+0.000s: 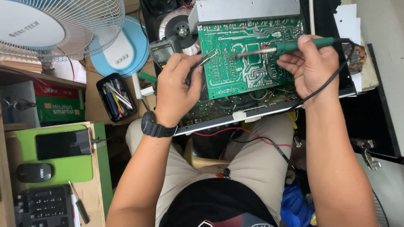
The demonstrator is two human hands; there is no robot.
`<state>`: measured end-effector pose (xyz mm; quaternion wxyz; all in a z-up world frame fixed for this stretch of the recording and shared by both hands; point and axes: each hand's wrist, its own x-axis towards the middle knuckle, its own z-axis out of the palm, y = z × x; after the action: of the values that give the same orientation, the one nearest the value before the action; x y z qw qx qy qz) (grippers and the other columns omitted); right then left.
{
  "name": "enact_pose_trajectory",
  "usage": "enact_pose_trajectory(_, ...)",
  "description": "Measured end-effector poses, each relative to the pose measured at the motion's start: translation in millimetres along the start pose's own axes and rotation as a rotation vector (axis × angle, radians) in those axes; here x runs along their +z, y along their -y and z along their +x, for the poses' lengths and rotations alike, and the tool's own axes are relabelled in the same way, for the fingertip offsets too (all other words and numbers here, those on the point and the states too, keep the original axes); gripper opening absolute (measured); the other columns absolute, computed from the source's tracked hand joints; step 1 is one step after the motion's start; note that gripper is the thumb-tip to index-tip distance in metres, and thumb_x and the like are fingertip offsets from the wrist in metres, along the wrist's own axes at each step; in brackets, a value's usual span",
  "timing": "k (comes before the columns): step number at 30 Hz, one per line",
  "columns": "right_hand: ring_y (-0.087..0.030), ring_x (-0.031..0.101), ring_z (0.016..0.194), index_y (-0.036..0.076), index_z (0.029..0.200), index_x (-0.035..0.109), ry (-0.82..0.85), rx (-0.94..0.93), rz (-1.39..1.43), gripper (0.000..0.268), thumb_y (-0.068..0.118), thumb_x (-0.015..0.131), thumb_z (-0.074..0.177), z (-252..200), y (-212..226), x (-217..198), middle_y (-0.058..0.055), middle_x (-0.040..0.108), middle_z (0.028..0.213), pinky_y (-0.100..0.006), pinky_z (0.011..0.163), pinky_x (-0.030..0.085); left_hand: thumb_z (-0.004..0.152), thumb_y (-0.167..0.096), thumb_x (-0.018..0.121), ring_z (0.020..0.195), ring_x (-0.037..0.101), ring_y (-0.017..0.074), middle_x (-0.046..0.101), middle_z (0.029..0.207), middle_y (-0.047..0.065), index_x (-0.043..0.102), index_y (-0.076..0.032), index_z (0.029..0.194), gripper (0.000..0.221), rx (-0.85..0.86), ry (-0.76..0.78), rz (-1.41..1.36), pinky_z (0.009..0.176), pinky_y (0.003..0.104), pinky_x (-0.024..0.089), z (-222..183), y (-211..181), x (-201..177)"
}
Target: Soldering components and testing circuits on a board using a soldering iron and multimeter
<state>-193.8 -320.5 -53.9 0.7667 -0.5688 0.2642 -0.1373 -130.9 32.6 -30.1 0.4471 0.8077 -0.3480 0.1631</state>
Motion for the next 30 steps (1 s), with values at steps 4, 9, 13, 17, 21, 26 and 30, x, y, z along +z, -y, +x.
enact_pose_trajectory(4, -0.018, 0.088, 0.085, 0.011, 0.132, 0.062, -0.059, -0.059, 0.019, 0.033, 0.032, 0.079, 0.114, -26, 19, 10, -0.012, 0.086, 0.105, -0.028, 0.082, 0.083, 0.116, -0.001, 0.067, 0.111, 0.078, 0.0347, 0.071, 0.125, 0.017, 0.075, 0.002, 0.140, 0.025, 0.019, -0.006, 0.027, 0.094, 0.045, 0.065, 0, -3, -1)
enact_pose_trajectory(9, -0.020, 0.089, 0.091, 0.011, 0.128, 0.060, -0.107, -0.189, -0.032, 0.028, 0.034, 0.072, 0.118, -64, 13, 5, -0.016, 0.087, 0.115, -0.030, 0.087, 0.083, 0.118, -0.001, 0.066, 0.106, 0.076, 0.0378, 0.069, 0.121, 0.018, 0.072, 0.004, 0.138, 0.023, 0.078, 0.012, 0.036, 0.091, 0.048, 0.064, -3, -2, 4)
enact_pose_trajectory(13, -0.026, 0.091, 0.091, 0.014, 0.125, 0.061, -0.180, -0.267, -0.028, 0.033, 0.039, 0.078, 0.112, -73, -11, -3, -0.020, 0.085, 0.111, -0.037, 0.088, 0.084, 0.117, 0.000, 0.067, 0.105, 0.076, 0.0375, 0.068, 0.119, 0.018, 0.073, 0.006, 0.137, 0.021, 0.100, 0.009, 0.039, 0.088, 0.048, 0.065, -3, 0, 5)
enact_pose_trajectory(17, -0.030, 0.088, 0.085, 0.012, 0.124, 0.062, -0.172, -0.363, -0.065, 0.035, 0.040, 0.080, 0.111, -70, -20, -3, -0.019, 0.078, 0.103, -0.042, 0.083, 0.082, 0.117, 0.001, 0.067, 0.104, 0.075, 0.0364, 0.068, 0.117, 0.018, 0.073, 0.007, 0.136, 0.021, 0.116, 0.015, 0.034, 0.086, 0.047, 0.066, -4, 2, 5)
enact_pose_trajectory(21, -0.031, 0.088, 0.085, 0.012, 0.124, 0.062, -0.149, -0.386, -0.100, 0.033, 0.038, 0.079, 0.113, -70, -19, -1, -0.018, 0.076, 0.101, -0.042, 0.083, 0.083, 0.117, -0.001, 0.066, 0.101, 0.075, 0.0359, 0.069, 0.117, 0.016, 0.074, 0.004, 0.135, 0.020, 0.120, 0.018, 0.055, 0.082, 0.047, 0.065, -5, 5, 6)
enact_pose_trajectory(26, -0.034, 0.089, 0.087, 0.009, 0.124, 0.060, -0.162, -0.482, -0.125, 0.033, 0.037, 0.077, 0.116, -83, -21, 7, -0.023, 0.077, 0.105, -0.042, 0.082, 0.082, 0.117, -0.001, 0.066, 0.101, 0.074, 0.0367, 0.068, 0.116, 0.016, 0.074, 0.004, 0.136, 0.021, 0.137, 0.020, 0.061, 0.082, 0.048, 0.064, -6, 7, 7)
enact_pose_trajectory(30, -0.041, 0.090, 0.091, 0.006, 0.128, 0.055, -0.236, -0.593, -0.122, 0.034, 0.031, 0.076, 0.119, -113, -33, 23, -0.033, 0.078, 0.110, -0.044, 0.076, 0.081, 0.118, -0.001, 0.066, 0.099, 0.072, 0.0371, 0.065, 0.114, 0.016, 0.075, 0.003, 0.136, 0.021, 0.132, 0.022, 0.054, 0.082, 0.049, 0.062, -5, 6, 7)
